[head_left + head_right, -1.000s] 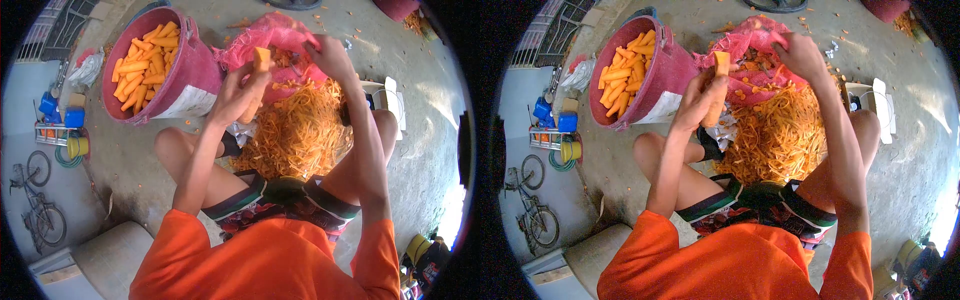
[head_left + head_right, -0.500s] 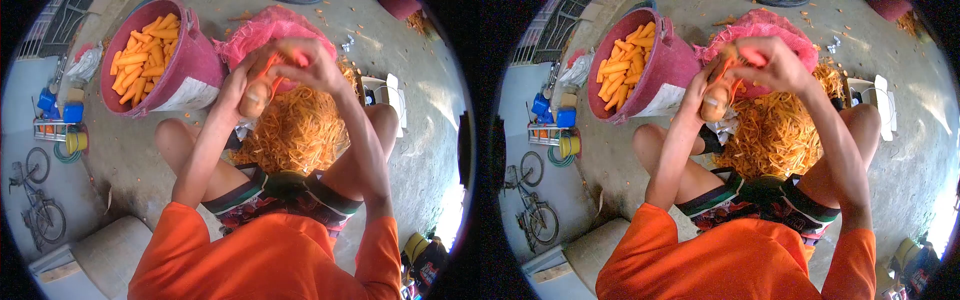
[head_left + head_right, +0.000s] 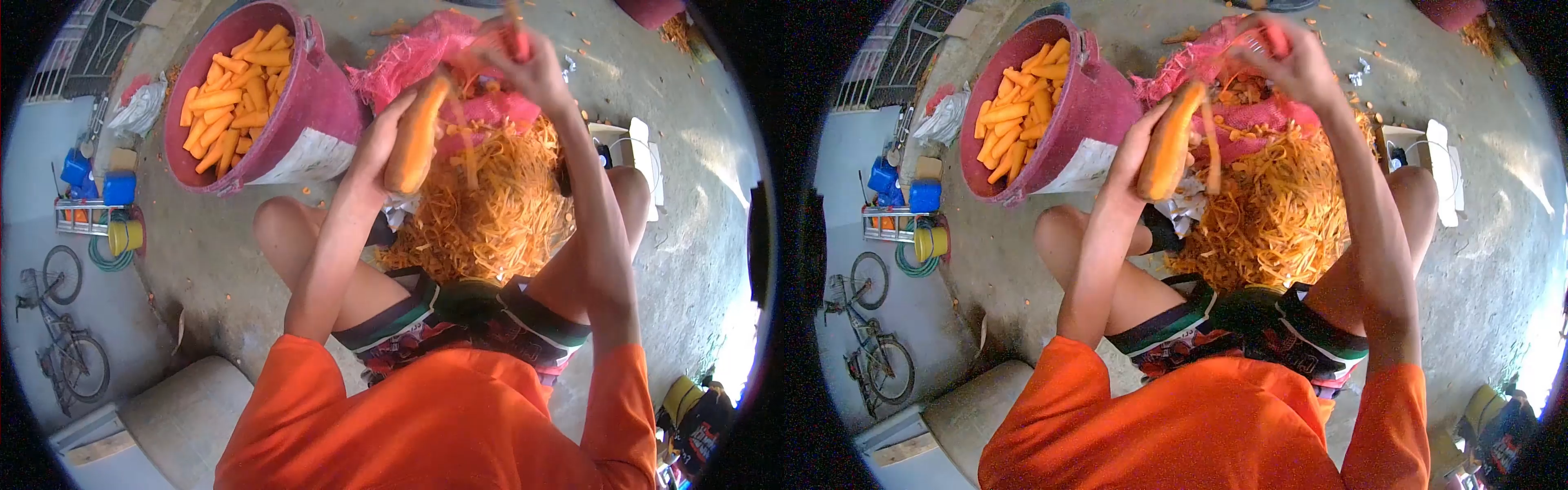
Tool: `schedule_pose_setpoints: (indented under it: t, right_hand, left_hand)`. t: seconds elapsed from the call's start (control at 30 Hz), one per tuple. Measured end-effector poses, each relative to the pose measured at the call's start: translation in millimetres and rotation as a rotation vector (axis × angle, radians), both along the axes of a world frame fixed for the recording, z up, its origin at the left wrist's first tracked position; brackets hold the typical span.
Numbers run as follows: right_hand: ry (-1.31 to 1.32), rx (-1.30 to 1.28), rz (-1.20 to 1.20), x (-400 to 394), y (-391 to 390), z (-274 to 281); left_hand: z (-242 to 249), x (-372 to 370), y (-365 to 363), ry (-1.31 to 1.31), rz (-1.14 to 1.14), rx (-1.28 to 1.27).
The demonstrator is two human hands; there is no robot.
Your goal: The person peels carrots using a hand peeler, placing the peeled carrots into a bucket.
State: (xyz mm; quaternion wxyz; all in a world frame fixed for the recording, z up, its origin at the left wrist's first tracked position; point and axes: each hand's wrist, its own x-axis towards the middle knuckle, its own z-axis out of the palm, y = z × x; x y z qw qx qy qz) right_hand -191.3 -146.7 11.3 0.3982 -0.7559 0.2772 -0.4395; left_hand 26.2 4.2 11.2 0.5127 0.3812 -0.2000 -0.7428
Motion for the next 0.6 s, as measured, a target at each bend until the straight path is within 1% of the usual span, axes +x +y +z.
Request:
schedule_pose_setpoints:
  t: [0.03, 0.07, 0.1, 0.13, 0.17, 0.2, 0.23, 0.27, 0.3, 0.33, 0.37, 0.4, 0.43, 0.47, 0.53, 0.57, 0.6]
  right_hand:
    - [0.003, -0.008, -0.001, -0.1, 4.5, 4.8]
    - [-0.1, 0.122, 0.066, 3.8, 15.1, 13.2]
    - [-0.202, 0.255, 0.137, 9.1, 27.5, 20.3]
    - [-0.201, 0.25, 0.143, 14.9, 46.7, 29.5]
    - [-0.021, 0.031, 0.296, 21.0, 67.4, 41.1]
    - [0.157, -0.189, 0.441, 24.6, 75.7, 48.3]
    - [0.061, -0.164, 0.394, 22.2, 74.8, 48.4]
    - [0.043, -0.304, 0.119, 22.6, 56.2, 23.1]
    - [0.049, -0.104, 0.035, 9.1, 26.9, 10.8]
    - [0.056, 0.072, -0.049, 3.4, 12.3, 23.9]
    - [0.062, 0.062, -0.053, -0.9, 13.1, 28.6]
    - [0.063, 0.123, -0.014, -5.0, 15.4, 32.4]
    - [0.065, 0.192, 0.026, -2.4, 27.3, 41.8]
    - [0.071, 0.192, 0.026, 5.6, 47.3, 44.0]
    - [0.066, -0.238, 0.506, 25.9, 76.6, 44.5]
    - [0.058, -0.288, 0.392, 26.1, 71.9, 42.1]
    - [0.048, -0.322, 0.275, 22.1, 66.3, 35.5]
  left_hand:
    - [-0.3, 2.5, -0.5, -0.027, 0.004, 0.024]
    - [-7.2, 5.1, -6.0, -0.027, 0.006, 0.011]
    - [-15.2, 7.4, -12.2, 0.27, -0.053, -0.059]
    - [-20.6, 6.9, -15.9, 0.567, -0.114, -0.125]
    - [25.4, -20.9, -9.1, 0.182, 0.193, 0.035]
    - [24.2, -17.9, -11.9, 0.177, 0.193, 0.028]
    - [17.0, -13.5, -11.1, 0.196, 0.131, -0.005]
    - [7.6, -10.2, -4.6, 0.217, 0.069, -0.024]
    - [0.3, -7.6, 3.2, 0.218, 0.064, -0.009]
    - [-3.0, -4.2, 4.7, 0.245, 0.061, 0.021]
    - [-5.5, -0.9, 5.1, 0.274, 0.058, 0.048]
    - [-7.5, 2.0, 0.7, 0.302, 0.054, 0.067]
    - [-10.4, 3.5, -2.7, 0.308, -0.006, 0.026]
    - [-9.6, 2.6, -3.1, 0.314, -0.005, 0.026]
    - [2.0, 2.9, -6.5, 0.272, -0.117, -0.034]
    - [13.6, -17.3, -3.2, 0.081, 0.14, 0.083]
    - [6.6, -11.0, 1.2, 0.076, 0.146, 0.098]
